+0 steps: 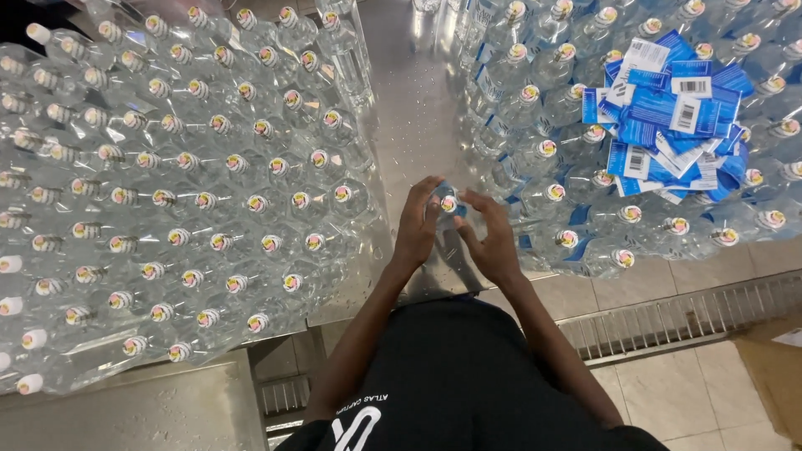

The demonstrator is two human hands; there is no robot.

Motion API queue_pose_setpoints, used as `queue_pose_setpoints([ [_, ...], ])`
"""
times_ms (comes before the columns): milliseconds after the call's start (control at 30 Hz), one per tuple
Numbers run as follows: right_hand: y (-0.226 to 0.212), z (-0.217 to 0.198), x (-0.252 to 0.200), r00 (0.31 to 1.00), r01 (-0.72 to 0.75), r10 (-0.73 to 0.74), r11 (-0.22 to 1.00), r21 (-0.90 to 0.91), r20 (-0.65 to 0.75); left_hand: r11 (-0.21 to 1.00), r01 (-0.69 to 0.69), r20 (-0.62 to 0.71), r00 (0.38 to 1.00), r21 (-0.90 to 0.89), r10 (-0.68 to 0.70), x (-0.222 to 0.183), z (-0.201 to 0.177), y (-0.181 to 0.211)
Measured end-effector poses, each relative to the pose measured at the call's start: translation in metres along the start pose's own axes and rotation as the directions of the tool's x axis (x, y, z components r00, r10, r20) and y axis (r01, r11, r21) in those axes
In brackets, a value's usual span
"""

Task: The person repeatedly picks up a water bottle, applies a blue and white label to its neck, and places the bottle back on the table. This process is repeated for multiple bottles in a continuous loop.

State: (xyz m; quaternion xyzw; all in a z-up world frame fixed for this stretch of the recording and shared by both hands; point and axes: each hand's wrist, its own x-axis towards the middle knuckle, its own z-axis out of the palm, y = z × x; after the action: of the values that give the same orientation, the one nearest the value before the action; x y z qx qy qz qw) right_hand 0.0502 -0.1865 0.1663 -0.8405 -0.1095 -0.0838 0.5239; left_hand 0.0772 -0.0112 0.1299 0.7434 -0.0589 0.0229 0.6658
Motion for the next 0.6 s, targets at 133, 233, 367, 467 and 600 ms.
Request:
queue_pose_setpoints([
  [133, 0.005, 0.004, -0.007, 1.0, -0.005, 0.006, 0.998, 0.069, -0.019, 1.0, -0.004, 0.001, 1.0, -0.017, 0.004, -0.01, 0.001, 0.007],
  [233, -0.001, 0.008, -0.003, 0.998, 0.052, -0.05, 0.998, 0.038, -0.05, 0.998, -0.052, 0.048, 0.997, -0.036, 0.053, -0.011, 0.008, 0.014],
  [367, 0.008, 0.015, -0.002, 0.989, 0.081, -0.083, 0.997, -0.019, -0.119, 0.991, -0.115, 0.074, 0.991, 0.063, 0.111, -0.018, 0.018, 0.012],
  [467, 0.016, 0.016, -0.004, 0.987, 0.069, -0.079, 0.995, -0.07, -0.142, 0.993, -0.102, 0.03, 0.995, 0.057, 0.1, -0.018, 0.017, 0.004],
  [600, 0.012, 0.018, -0.006, 0.984, 0.095, -0.124, 0.973, -0.211, -0.129, 0.999, -0.042, -0.031, 0.999, 0.005, 0.042, -0.008, 0.008, -0.008],
])
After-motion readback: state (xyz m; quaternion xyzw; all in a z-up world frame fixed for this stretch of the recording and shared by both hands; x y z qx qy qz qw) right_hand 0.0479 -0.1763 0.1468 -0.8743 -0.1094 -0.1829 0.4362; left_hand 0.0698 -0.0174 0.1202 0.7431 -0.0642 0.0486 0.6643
